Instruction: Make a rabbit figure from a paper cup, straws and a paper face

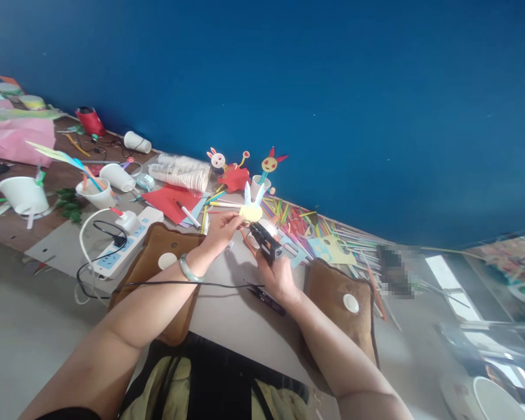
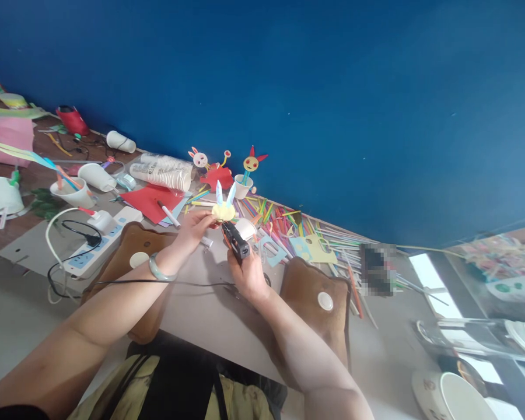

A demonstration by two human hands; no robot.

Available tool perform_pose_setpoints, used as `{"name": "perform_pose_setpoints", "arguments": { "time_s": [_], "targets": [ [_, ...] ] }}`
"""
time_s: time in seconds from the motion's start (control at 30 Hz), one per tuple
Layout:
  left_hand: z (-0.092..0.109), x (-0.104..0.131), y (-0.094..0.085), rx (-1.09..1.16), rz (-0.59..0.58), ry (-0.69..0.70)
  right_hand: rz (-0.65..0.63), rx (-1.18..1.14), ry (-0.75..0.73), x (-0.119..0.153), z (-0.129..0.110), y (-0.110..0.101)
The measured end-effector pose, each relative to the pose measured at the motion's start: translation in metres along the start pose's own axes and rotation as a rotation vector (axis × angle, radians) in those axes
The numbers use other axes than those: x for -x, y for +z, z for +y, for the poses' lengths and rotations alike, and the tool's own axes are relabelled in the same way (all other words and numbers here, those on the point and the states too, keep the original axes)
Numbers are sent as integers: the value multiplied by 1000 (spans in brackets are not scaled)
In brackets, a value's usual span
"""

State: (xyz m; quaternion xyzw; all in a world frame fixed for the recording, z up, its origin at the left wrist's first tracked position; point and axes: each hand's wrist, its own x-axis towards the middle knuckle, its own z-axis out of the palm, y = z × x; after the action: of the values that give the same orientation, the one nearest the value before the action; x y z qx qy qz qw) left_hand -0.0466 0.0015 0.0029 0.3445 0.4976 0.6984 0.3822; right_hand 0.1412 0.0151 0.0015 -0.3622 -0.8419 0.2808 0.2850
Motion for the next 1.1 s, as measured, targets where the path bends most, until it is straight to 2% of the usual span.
{"name": "perform_pose_setpoints", "arguments": {
  "time_s": [0.4,0.53,1.1],
  "targets": [
    [-6,-1,-1,-4,-21,20,16,3,8,0,0,1],
    [-5,-1,-1,-8,-10,13,14,0,-32,0,-1,1],
    [-4,-1,-1,8,-10,-1,30,-1,-15,1,-3,1]
  ]
}}
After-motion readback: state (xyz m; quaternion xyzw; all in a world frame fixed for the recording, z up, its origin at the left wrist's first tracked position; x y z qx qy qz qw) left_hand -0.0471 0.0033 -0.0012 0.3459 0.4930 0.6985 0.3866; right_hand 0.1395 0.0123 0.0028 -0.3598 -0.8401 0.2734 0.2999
